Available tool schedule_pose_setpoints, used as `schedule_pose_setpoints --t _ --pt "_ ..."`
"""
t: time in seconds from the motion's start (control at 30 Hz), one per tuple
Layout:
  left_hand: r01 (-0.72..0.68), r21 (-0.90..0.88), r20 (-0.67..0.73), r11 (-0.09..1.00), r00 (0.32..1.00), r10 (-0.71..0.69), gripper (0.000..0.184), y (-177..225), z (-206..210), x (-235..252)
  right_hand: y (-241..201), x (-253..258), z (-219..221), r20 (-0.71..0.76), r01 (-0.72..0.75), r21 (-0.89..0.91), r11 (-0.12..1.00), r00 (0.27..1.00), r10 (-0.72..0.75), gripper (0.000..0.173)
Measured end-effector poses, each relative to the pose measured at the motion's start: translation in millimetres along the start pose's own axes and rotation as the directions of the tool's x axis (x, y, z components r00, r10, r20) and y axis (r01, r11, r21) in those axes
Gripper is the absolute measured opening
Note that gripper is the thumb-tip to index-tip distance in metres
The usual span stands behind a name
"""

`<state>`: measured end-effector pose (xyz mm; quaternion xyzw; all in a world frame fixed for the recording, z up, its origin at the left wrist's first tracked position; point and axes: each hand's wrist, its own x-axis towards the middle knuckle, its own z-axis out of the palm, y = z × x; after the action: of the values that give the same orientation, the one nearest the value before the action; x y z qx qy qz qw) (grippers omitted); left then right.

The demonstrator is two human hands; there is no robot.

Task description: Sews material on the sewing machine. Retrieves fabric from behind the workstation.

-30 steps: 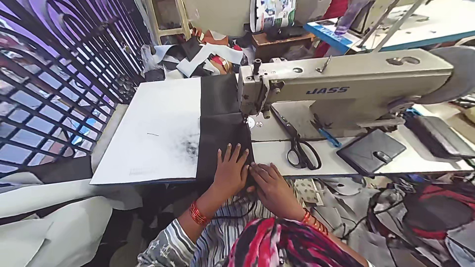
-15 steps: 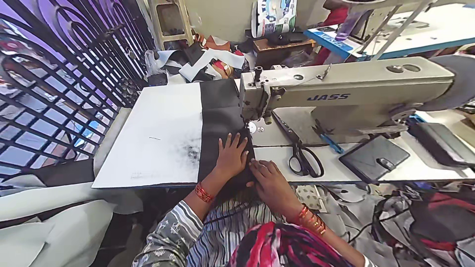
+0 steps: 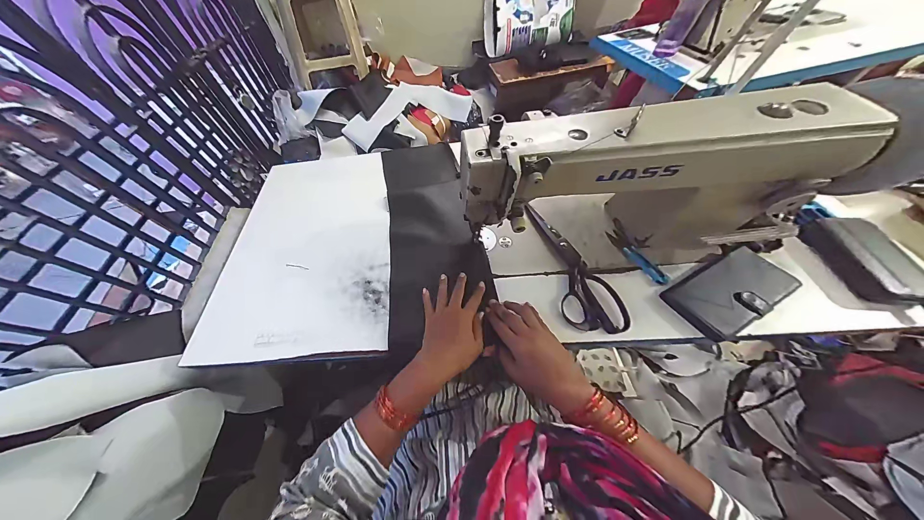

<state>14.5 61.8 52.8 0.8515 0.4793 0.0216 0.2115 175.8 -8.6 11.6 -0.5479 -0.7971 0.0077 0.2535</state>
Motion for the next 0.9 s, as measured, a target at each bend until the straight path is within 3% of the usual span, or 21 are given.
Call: schedule_pose_setpoints --t 0.1,0.57,0.7,0.8,0.9 --pt "-0.083 0.044 -0.156 0.996 0.984 0.089 0.05 -13 17 -5 1 -4 0 -0.002 0.018 0.006 1.0 1.0 -0.018 0.046" --pt "-0.166 0.078 -0.066 0.983 0.983 0.172 0.055 -41 -9 40 -6 4 2 -0.027 -0.019 -0.041 0.999 0.999 0.018 0.043" --pt "-0.348 0.016 -0.248 0.937 0.907 0.341 0.035 -43 -7 47 -4 6 6 -0.06 -0.002 -0.071 0.997 0.998 -0.002 0.043" --pt "-0.221 -0.078 -0.189 0.972 0.961 0.203 0.036 -24 -7 37 -4 7 5 -0.045 -0.009 -0.069 0.998 0.999 0.006 0.044" --pt "-0.054 -0.024 -0.023 0.998 0.998 0.053 0.053 -11 -6 24 -4 5 5 -0.031 -0.016 -0.058 0.998 0.999 0.014 0.044"
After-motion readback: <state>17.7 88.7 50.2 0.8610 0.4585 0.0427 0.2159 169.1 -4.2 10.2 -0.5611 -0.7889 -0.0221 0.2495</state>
